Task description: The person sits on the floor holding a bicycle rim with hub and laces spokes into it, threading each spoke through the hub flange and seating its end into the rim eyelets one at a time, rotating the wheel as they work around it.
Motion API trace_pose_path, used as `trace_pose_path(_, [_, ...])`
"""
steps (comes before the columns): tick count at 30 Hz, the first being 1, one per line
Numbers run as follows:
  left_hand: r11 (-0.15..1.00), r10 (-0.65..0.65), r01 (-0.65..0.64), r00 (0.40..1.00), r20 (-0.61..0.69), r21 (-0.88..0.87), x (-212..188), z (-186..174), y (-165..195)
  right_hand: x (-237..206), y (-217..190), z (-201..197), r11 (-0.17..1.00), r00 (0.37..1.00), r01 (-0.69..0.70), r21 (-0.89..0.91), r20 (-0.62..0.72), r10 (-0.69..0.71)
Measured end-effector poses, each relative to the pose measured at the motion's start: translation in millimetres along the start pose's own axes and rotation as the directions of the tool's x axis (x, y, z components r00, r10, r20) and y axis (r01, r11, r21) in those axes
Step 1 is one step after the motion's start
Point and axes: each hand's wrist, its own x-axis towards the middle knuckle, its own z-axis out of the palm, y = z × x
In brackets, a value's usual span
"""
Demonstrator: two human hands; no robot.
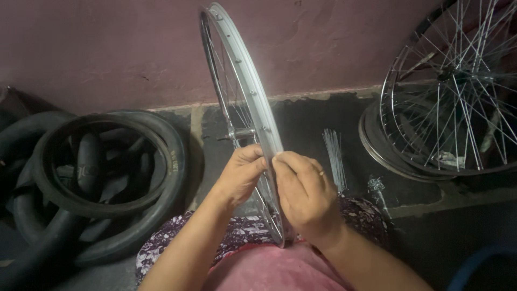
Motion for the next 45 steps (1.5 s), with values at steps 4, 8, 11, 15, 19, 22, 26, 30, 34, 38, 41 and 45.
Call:
trace_pose_path(4, [1.0,-0.011,0.011,0.999,-0.042,0.019,-2,3,-2,-2,1,2,0.999,1.0,0.011,-0.039,-0.001,-0.011])
trace_pose_path(8, [1.0,0.016,-0.016,0.997,-0.075,0.011,-4,7,-6,-4,3,7,0.999,1.0,0.013,-0.039,0.003,-0.013])
trace_pose_path(11, [0.999,0.037,-0.036,0.997,-0.066,0.021,-4,9,-7,-8,3,9,0.998,1.0,0.031,-0.057,-0.001,-0.031])
trace_pose_path(15, [0.999,0.032,-0.028,0.996,-0.081,0.045,-4,10,-8,-9,2,8,0.999,1.0,0.012,-0.051,-0.004,-0.012])
trace_pose_path(19, [0.998,0.054,-0.052,0.997,-0.057,0.035,-4,10,-7,-5,-2,3,0.993,0.998,0.053,-0.102,0.03,-0.05])
trace_pose_path(22, [0.999,0.023,-0.022,0.998,-0.06,0.024,-3,11,-4,-4,-6,-3,0.983,0.996,0.07,-0.169,0.069,-0.059])
trace_pose_path(26, [1.0,-0.021,0.021,1.0,-0.002,0.011,-4,12,1,-6,-8,-10,0.981,0.996,0.064,-0.183,0.078,-0.05])
trace_pose_path(30, [0.999,-0.025,0.025,1.0,0.003,0.042,-7,11,1,-12,-7,-8,0.992,0.999,0.018,-0.123,0.043,-0.013])
trace_pose_path(34, [0.997,-0.037,0.04,0.999,-0.04,0.071,-10,9,-6,-20,-8,-1,0.993,1.0,0.021,-0.113,0.015,-0.02])
trace_pose_path(38, [0.999,-0.04,0.04,0.999,0.027,0.005,-12,6,-7,-26,-7,4,0.995,0.999,0.026,-0.096,-0.02,-0.028])
trace_pose_path(41, [1.0,-0.027,0.026,0.999,0.033,0.017,-12,4,-4,-28,-7,4,0.995,1.0,0.022,-0.095,-0.02,-0.024])
trace_pose_path(45, [0.999,-0.02,0.02,1.0,-0.006,0.028,-13,7,-4,-30,-8,5,0.995,1.0,0.025,-0.092,-0.017,-0.026])
